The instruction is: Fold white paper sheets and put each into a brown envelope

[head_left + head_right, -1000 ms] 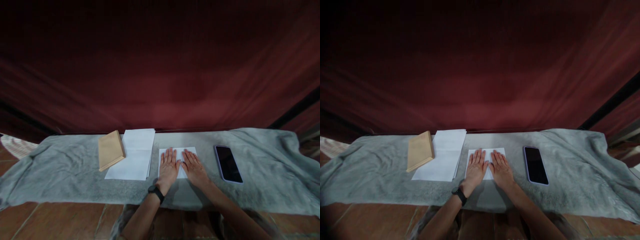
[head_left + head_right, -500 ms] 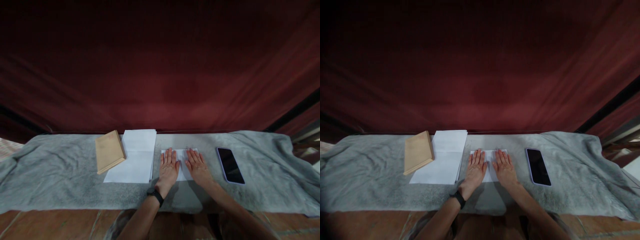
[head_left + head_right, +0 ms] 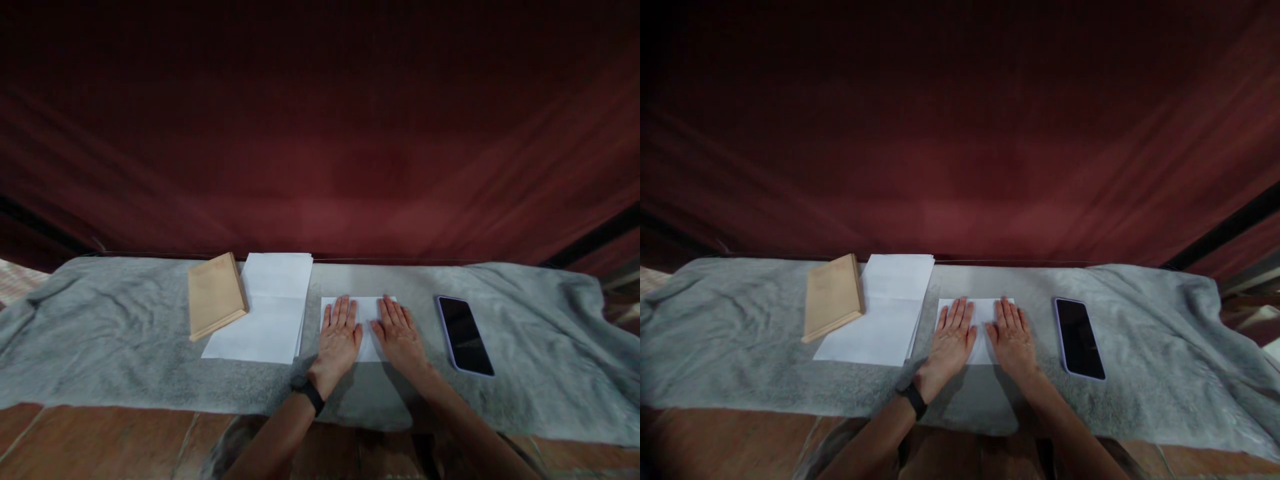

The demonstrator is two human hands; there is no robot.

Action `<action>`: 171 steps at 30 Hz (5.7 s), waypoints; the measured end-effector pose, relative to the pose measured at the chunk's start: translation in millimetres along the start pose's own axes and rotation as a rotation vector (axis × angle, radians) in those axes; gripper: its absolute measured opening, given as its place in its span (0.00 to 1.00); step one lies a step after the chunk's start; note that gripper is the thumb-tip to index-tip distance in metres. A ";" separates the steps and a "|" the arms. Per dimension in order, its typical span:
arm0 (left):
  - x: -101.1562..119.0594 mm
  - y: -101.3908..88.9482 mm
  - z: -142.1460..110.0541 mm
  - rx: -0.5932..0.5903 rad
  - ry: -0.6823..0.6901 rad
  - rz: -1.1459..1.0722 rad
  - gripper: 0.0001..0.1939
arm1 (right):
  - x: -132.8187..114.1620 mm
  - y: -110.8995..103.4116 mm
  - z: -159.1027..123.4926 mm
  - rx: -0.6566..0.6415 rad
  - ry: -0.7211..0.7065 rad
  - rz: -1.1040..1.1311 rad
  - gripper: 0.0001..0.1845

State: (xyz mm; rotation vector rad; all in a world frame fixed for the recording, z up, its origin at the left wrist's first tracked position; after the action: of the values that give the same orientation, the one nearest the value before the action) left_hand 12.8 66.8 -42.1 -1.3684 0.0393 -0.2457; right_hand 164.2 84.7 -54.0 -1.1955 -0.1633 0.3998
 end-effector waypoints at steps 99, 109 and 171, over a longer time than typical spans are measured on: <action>7.3 -9.8 -25.7 0.048 0.064 0.037 0.30 | -41.9 -13.8 -9.6 -0.014 -0.134 0.117 0.30; -21.8 -16.9 -37.6 0.082 -0.027 0.079 0.35 | -7.8 -17.4 -19.9 -0.037 -0.033 0.007 0.33; -11.3 -26.2 -45.5 -0.082 0.117 -0.073 0.35 | 63.5 -21.9 -7.3 -0.348 0.860 1.283 0.22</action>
State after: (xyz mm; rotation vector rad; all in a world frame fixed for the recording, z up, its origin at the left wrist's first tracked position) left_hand -9.9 20.5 -27.2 -1.4369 0.0982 -0.3890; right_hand 229.6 96.1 -41.9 -1.6041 1.3915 0.9299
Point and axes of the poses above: each hand's wrist, its own z-axis towards the middle knuckle, its own y-axis out of the palm, x = y × z, the point moved 6 cm from there along z, towards the middle knuckle, and after that the axes turned 1 degree about z, right-handed, at the moved point
